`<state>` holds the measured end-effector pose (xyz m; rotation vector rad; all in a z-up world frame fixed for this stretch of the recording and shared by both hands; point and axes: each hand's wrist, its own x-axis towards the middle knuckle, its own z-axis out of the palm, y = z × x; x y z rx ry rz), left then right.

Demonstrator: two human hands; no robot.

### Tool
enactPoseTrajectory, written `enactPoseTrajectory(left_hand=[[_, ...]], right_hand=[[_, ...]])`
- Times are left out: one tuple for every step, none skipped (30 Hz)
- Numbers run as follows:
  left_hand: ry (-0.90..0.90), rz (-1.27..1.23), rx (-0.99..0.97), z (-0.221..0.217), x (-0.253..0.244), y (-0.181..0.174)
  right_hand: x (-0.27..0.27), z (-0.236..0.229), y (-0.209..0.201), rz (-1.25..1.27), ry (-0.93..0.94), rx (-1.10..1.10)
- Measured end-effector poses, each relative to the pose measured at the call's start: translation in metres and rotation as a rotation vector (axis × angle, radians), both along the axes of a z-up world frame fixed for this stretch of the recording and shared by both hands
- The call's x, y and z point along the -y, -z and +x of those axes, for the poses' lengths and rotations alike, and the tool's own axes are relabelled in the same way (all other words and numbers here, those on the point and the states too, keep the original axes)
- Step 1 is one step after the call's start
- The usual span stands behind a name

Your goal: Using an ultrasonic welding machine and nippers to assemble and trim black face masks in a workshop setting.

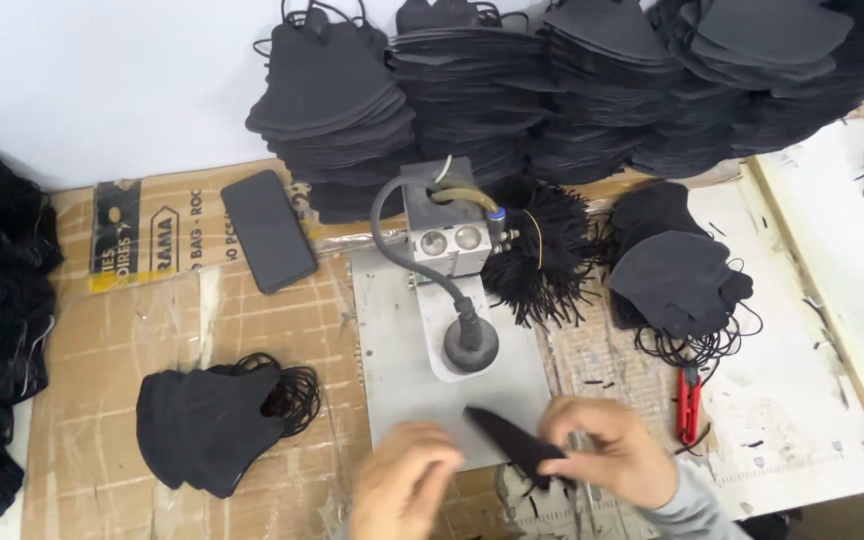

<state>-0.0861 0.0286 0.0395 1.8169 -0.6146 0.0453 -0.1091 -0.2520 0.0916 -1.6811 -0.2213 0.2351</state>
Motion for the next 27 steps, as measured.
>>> enactPoseTrajectory(left_hand=[[-0.113,0.087,0.102,0.005,-0.007,-0.012],[-0.114,0.087,0.100,0.006,-0.003,-0.018],[-0.064,0.087,0.043,0.006,0.001,-0.024],[-0.017,0.087,-0.018,0.005,0.005,-0.029],[-0.019,0.087,-0.023,0.003,0.010,-0.025],[0.102,0.080,-0.032,0.002,0.015,-0.021],[0.222,0.073,-0.041,0.000,0.020,-0.018],[0.222,0.075,-0.037,0.002,0.014,-0.013],[0.155,0.061,0.059,0.004,0.008,-0.007],[0.089,0.044,0.150,0.005,0.002,-0.002],[0.091,0.045,0.149,0.007,-0.001,-0.009],[0.027,0.145,0.208,0.010,-0.005,-0.016],[-0.038,0.244,0.266,0.013,-0.008,-0.024],[-0.037,0.244,0.267,0.016,-0.008,-0.020],[-0.032,0.345,0.466,0.019,-0.008,-0.015],[-0.027,0.445,0.669,0.023,-0.008,-0.012],[-0.026,0.446,0.674,0.026,-0.009,-0.005],[0.016,0.533,0.704,0.027,-0.010,0.001],[0.059,0.621,0.734,0.027,-0.011,0.008],[0.062,0.619,0.740,0.027,-0.013,0.025],[0.095,0.615,0.699,0.026,-0.014,0.042],[0.127,0.610,0.657,0.026,-0.015,0.060],[0.127,0.607,0.663,0.025,-0.016,0.068],[0.086,0.609,0.631,0.024,-0.018,0.077],[0.045,0.611,0.599,0.024,-0.020,0.086],[0.047,0.612,0.598,0.023,-0.020,0.086],[0.026,0.610,0.562,0.023,-0.022,0.087]], right_hand=[[0.009,0.003,0.000,-0.042,-0.012,0.236],[0.006,0.005,-0.002,-0.042,-0.013,0.234],[0.002,0.008,-0.004,-0.066,-0.040,0.247],[-0.002,0.009,-0.006,-0.091,-0.069,0.258],[-0.011,0.008,-0.005,-0.091,-0.071,0.254],[-0.020,0.009,-0.004,-0.054,-0.137,0.214],[-0.030,0.010,-0.003,-0.017,-0.202,0.174],[-0.024,0.013,-0.002,-0.016,-0.202,0.178],[-0.017,0.015,-0.001,0.003,-0.200,0.210],[-0.010,0.016,0.001,0.021,-0.197,0.236],[-0.008,0.018,0.000,0.022,-0.195,0.236],[-0.005,0.021,-0.001,-0.114,-0.196,0.303],[-0.003,0.024,-0.001,-0.251,-0.195,0.369],[0.000,0.033,0.000,-0.250,-0.194,0.370],[0.002,0.042,0.000,-0.487,-0.164,0.580],[0.005,0.051,0.001,-0.724,-0.128,0.790],[0.015,0.073,0.003,-0.724,-0.124,0.793],[0.025,0.094,0.005,-0.846,-0.021,0.751],[0.036,0.114,0.007,-0.966,0.083,0.704],[0.040,0.136,0.009,-0.968,0.089,0.706],[0.045,0.158,0.011,-0.958,0.142,0.712],[0.050,0.181,0.012,-0.948,0.193,0.720],[0.054,0.192,0.029,-0.952,0.198,0.724],[0.058,0.203,0.046,-1.003,0.183,0.695],[0.061,0.214,0.063,-1.054,0.169,0.665],[0.062,0.205,0.067,-1.053,0.171,0.663],[0.063,0.196,0.071,-1.064,0.185,0.658]])
